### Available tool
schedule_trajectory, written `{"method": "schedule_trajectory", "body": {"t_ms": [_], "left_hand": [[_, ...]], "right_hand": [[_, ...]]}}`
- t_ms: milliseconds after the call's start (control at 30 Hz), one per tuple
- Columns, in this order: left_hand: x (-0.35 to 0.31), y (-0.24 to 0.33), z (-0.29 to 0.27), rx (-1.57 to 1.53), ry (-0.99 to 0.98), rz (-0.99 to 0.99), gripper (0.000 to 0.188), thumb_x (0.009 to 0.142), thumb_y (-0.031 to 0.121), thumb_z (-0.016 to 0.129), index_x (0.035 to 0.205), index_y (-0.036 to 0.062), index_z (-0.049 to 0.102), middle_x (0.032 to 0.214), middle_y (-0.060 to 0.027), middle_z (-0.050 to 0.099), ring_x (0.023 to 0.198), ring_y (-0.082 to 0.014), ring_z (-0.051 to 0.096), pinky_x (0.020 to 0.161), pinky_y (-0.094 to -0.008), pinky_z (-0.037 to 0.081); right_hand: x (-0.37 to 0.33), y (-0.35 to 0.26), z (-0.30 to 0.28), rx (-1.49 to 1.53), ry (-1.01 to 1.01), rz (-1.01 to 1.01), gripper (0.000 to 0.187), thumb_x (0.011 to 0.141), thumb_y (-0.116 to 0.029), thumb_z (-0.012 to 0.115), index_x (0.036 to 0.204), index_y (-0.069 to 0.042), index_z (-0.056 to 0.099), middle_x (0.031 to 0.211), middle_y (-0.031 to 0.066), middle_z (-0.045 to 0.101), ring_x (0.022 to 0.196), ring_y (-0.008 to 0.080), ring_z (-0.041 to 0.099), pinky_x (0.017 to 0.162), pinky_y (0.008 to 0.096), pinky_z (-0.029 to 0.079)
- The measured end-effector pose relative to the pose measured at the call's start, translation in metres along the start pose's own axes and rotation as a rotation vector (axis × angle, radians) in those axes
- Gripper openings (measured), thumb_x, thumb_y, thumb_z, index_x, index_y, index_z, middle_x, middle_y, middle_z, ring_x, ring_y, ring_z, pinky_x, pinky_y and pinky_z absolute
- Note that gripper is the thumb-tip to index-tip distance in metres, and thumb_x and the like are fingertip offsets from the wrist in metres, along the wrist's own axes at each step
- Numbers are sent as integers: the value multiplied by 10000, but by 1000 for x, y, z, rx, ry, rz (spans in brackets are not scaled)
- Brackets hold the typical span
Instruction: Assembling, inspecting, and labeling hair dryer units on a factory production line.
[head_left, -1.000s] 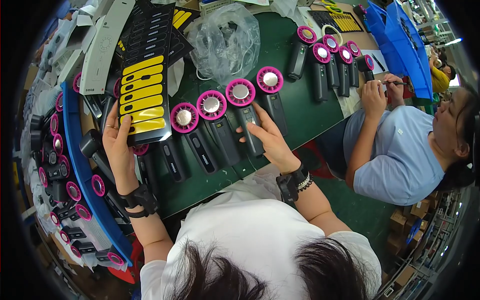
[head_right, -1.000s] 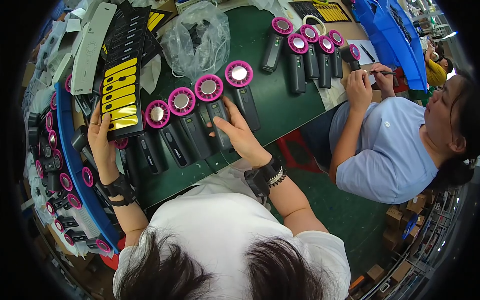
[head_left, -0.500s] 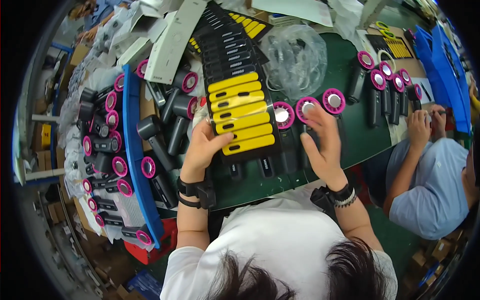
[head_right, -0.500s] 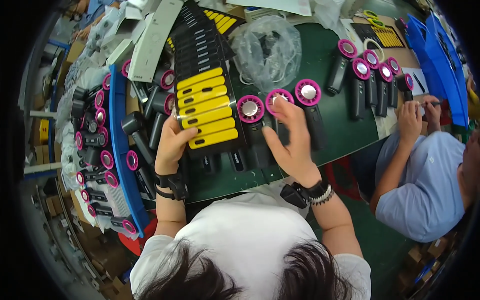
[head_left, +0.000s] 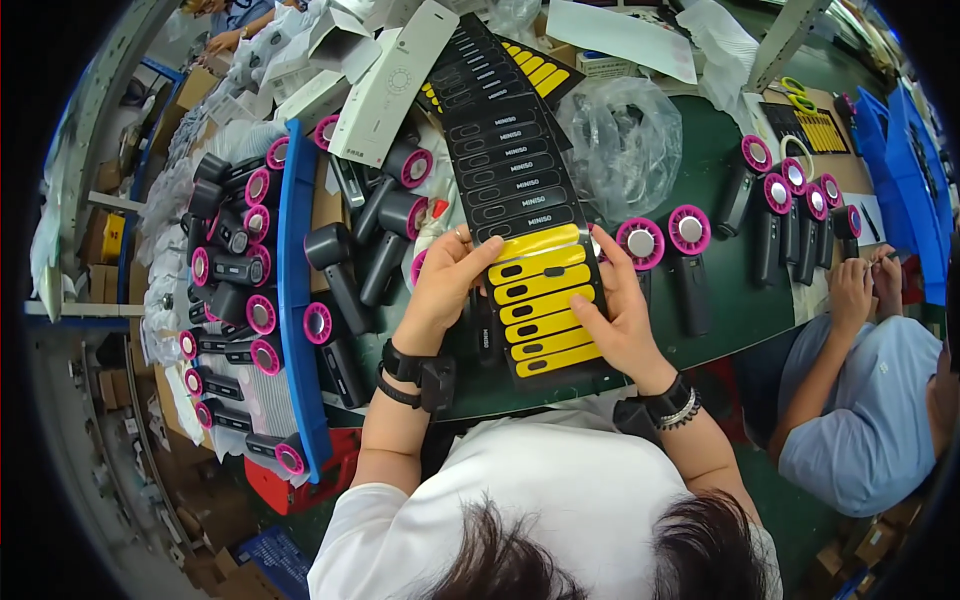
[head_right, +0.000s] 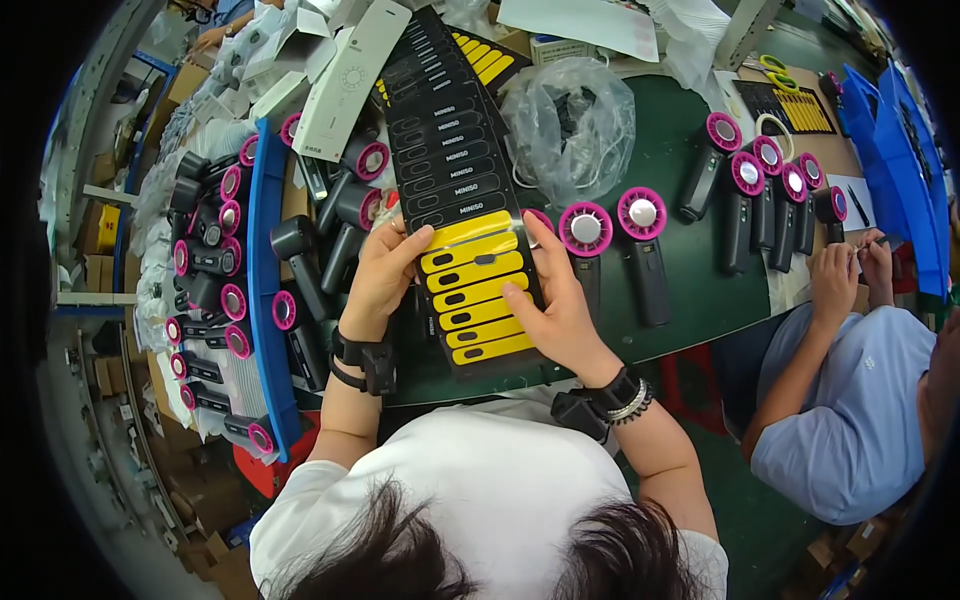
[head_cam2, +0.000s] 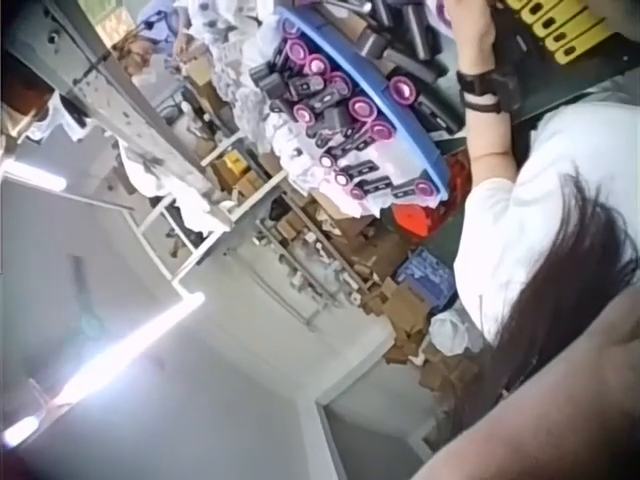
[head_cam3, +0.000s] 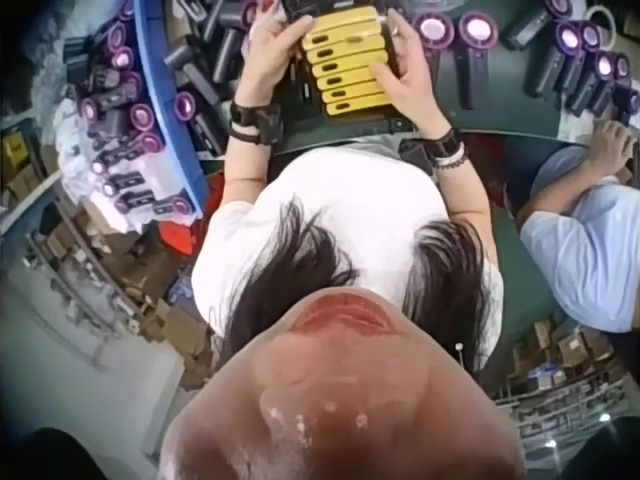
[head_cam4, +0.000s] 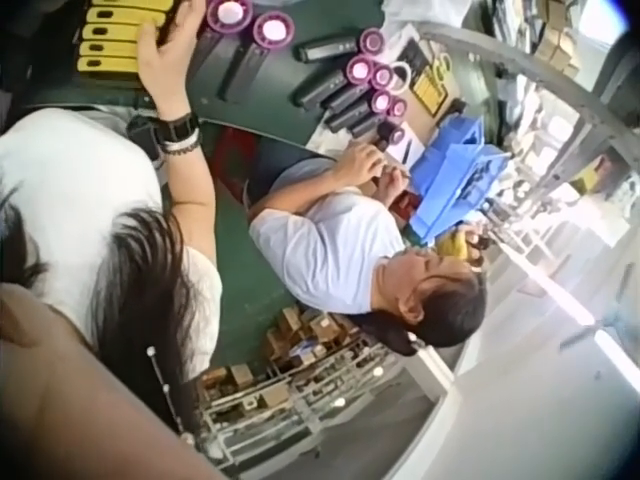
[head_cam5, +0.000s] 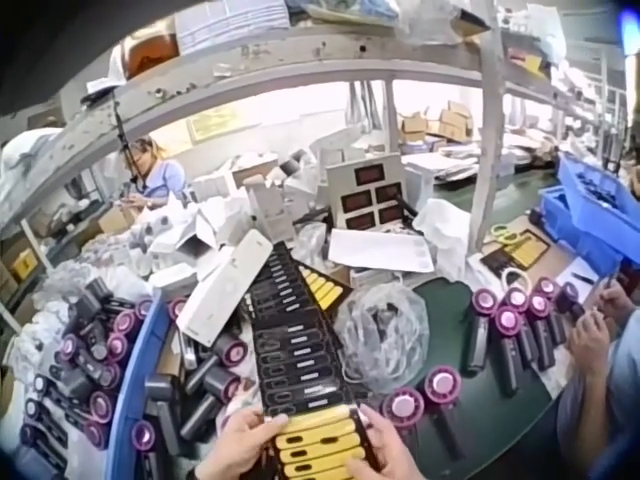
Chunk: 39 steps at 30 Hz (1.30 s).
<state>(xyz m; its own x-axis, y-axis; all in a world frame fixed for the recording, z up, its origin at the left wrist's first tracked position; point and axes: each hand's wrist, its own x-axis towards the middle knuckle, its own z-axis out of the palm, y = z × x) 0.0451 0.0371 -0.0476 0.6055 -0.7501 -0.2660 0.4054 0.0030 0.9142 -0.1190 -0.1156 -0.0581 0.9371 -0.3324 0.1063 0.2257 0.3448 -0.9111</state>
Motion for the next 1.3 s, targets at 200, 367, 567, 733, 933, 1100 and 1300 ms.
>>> {"method": "schedule_trajectory", "body": {"t_ms": [200, 367, 567, 733, 933, 1100, 1300], "left_hand": [[-7, 9, 13, 267, 6, 16, 244, 892, 117, 600, 1099, -11, 575, 969, -52, 654, 852, -79, 609, 735, -202, 492], [-13, 12, 32, 148, -65, 161, 245, 868, 36, 611, 1100, -37, 584, 1005, -61, 648, 886, -90, 605, 788, -222, 492], [-20, 14, 28, 154, -171, 146, 244, 850, -27, 607, 1093, -47, 591, 1012, -60, 643, 910, -94, 598, 800, -235, 489], [-30, 20, 27, 219, -150, 182, 235, 847, -41, 601, 1082, -46, 596, 991, -48, 643, 885, -84, 596, 762, -219, 481], [-29, 18, 34, 229, -138, 163, 206, 849, -54, 584, 1054, -35, 603, 968, -31, 636, 838, -61, 584, 718, -203, 464], [-25, 14, 32, 179, -151, 192, 208, 873, -29, 558, 1079, -19, 585, 1000, -28, 623, 885, -61, 570, 763, -210, 456], [-24, 13, 40, 170, -152, 228, 231, 891, -3, 542, 1121, -12, 552, 1051, -29, 602, 929, -66, 553, 803, -218, 446]], "right_hand": [[12, -22, -7, -912, 176, -419, 432, 784, 36, 582, 1206, -38, 530, 1141, 128, 542, 1038, 218, 535, 839, 293, 438], [37, -27, 3, -1170, 47, -744, 248, 731, -48, 673, 978, -57, 667, 1054, 79, 587, 979, 244, 556, 808, 341, 466], [44, -13, 2, -1089, 11, -812, 269, 681, -73, 724, 947, -62, 684, 986, 58, 627, 904, 245, 597, 769, 350, 488], [46, -15, 11, -991, 3, -837, 251, 679, -89, 736, 924, -68, 689, 937, 52, 643, 839, 236, 611, 713, 333, 504], [41, -16, 3, -967, 37, -874, 246, 678, -77, 741, 918, -64, 689, 913, 59, 650, 804, 233, 613, 672, 311, 512], [43, -11, 6, -946, 89, -917, 156, 705, -75, 708, 854, -55, 666, 866, 41, 638, 760, 213, 607, 647, 295, 508], [40, -8, 8, -850, 97, -822, 147, 710, -16, 700, 844, -38, 643, 878, 75, 635, 771, 234, 602, 642, 306, 492]]}}
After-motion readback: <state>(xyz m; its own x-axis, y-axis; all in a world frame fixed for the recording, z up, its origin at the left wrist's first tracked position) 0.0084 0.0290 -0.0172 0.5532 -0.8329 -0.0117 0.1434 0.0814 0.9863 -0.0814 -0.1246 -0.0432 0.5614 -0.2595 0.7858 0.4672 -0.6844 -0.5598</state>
